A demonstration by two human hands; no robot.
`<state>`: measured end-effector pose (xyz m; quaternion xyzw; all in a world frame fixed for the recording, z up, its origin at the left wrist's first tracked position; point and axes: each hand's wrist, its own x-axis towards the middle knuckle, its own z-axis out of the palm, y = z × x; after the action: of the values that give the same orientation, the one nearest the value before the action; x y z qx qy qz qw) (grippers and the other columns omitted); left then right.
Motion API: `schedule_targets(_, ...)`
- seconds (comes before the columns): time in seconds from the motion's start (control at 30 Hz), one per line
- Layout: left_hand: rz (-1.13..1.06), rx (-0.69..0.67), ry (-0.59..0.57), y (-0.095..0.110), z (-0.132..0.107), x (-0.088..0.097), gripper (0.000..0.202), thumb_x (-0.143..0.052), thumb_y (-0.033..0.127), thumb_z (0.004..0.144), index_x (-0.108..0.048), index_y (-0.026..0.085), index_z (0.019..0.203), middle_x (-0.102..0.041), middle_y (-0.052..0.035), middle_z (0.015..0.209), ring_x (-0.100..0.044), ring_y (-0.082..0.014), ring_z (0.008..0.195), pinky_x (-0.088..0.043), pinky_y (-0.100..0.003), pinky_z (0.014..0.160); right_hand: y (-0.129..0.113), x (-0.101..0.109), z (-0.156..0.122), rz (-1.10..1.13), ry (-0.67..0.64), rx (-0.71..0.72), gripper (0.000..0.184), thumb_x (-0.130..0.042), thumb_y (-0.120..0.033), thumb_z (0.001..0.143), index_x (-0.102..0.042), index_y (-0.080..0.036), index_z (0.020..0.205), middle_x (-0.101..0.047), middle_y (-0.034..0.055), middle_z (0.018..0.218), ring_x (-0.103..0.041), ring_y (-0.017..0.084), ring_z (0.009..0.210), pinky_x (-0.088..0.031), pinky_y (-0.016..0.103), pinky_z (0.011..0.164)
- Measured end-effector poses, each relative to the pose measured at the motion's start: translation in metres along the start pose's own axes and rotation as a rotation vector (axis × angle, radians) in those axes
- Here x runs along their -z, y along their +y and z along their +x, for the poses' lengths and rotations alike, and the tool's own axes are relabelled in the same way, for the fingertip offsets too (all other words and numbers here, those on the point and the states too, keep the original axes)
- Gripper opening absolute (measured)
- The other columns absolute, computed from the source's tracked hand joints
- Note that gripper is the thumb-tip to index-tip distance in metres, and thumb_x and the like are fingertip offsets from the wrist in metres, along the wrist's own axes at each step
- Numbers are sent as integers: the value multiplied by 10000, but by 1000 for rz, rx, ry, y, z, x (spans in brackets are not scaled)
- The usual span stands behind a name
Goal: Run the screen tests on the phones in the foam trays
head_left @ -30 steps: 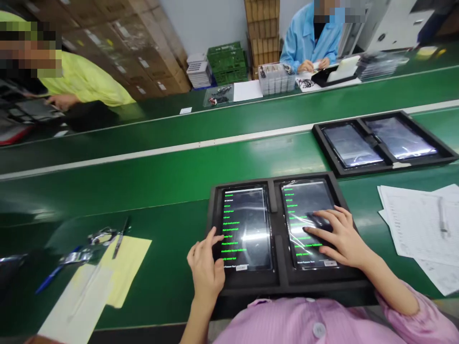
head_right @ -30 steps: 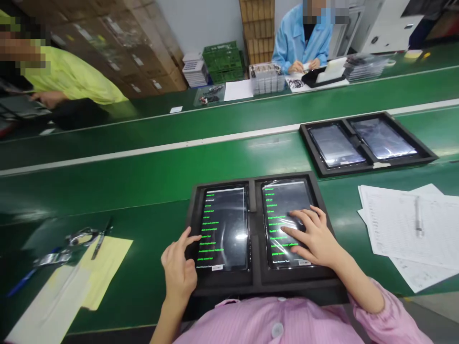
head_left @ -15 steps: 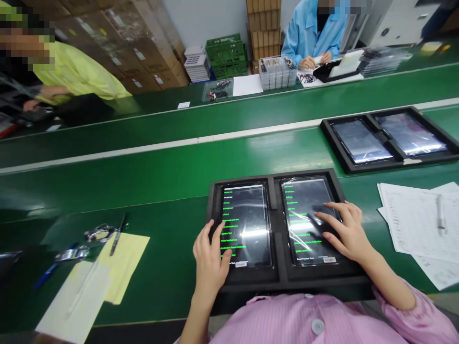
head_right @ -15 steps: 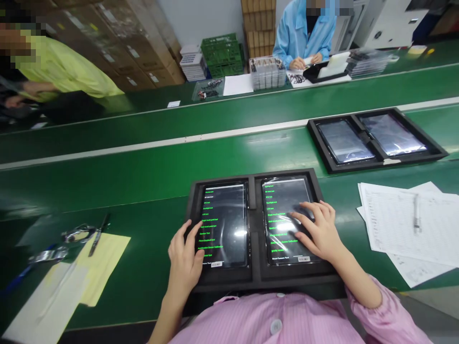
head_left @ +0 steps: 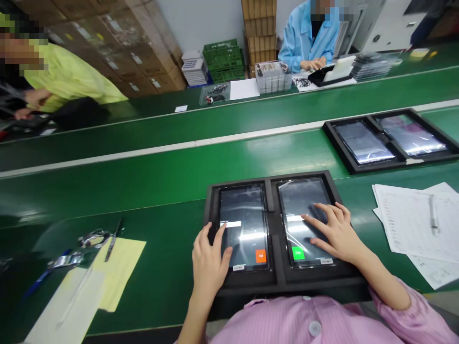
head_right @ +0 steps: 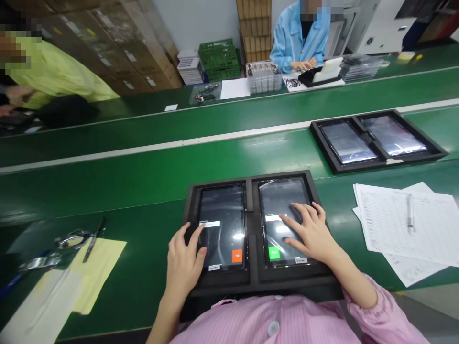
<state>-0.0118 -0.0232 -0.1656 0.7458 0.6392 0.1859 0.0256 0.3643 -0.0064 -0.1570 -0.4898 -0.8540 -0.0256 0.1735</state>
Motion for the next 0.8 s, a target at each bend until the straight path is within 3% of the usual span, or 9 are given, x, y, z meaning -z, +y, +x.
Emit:
schedule_targets(0.13,-97,42,17,-6,8,10,659,-184,598,1009,-377,164,1465,-410,-205,1398,-423,-361,1304,-411,-584,1035,5,3,0,0,85,-55,514,-328,-570,1012,-633,-255,1281,-406,160,1329,-410,343,1191,-260,575,1050)
schedule_targets(0.2,-124,5,-51,-8,27,19,584,-227,558,1022,-391,186,1441,-449,-179,1383,-445,-339,1304,-417,-569,1047,16,3,5,14,100,-127,480,-330,-523,1015,-637,-238,1248,-427,156,1310,-413,338,1184,-289,557,1033)
schedule_targets(0.33,-197,-305,-257,4,94,24,417,-359,437,1028,-447,195,1356,-487,-138,1391,-489,-281,1300,-436,-482,1079,44,-7,38,-22,26,-209,416,-342,-436,1019,-641,-240,1230,-478,152,1271,-427,319,1166,-333,519,985)
schedule_targets(0.47,-139,-548,-306,34,148,0,297,-462,340,992,-512,146,1211,-437,-186,1448,-489,-306,1313,-443,-486,1078,56,-19,68,-90,21,-211,400,-373,-419,1019,-673,-242,1215,-450,160,1319,-396,329,1200,-317,524,1002)
schedule_targets(0.6,-64,-669,-228,47,153,-22,233,-488,376,982,-525,147,1001,-558,-200,1296,-508,-322,1287,-435,-507,1066,53,-21,69,-134,35,-224,402,-408,-425,1013,-673,-228,1242,-456,174,1314,-398,335,1182,-299,544,1017)
schedule_targets(0.67,-81,-702,-199,43,147,-24,260,-454,415,991,-516,166,951,-631,-147,1100,-622,-282,1081,-496,-456,958,52,-19,65,-102,39,-209,383,-406,-414,1016,-706,-232,1169,-465,165,1303,-403,327,1179,-304,533,1017)
schedule_targets(0.73,-100,-696,-162,36,144,-23,298,-408,448,998,-508,180,913,-631,-88,919,-643,-234,845,-514,-421,854,53,-18,63,-38,42,-183,382,-389,-389,1022,-738,-236,1050,-474,145,1288,-410,311,1181,-315,510,1017)
schedule_targets(0.8,-102,-678,-103,30,145,-22,330,-379,474,998,-503,184,901,-625,-83,897,-635,-237,833,-502,-437,861,54,-18,63,-1,55,-207,385,-380,-375,1019,-740,-239,1040,-478,138,1283,-415,308,1176,-329,500,1006)
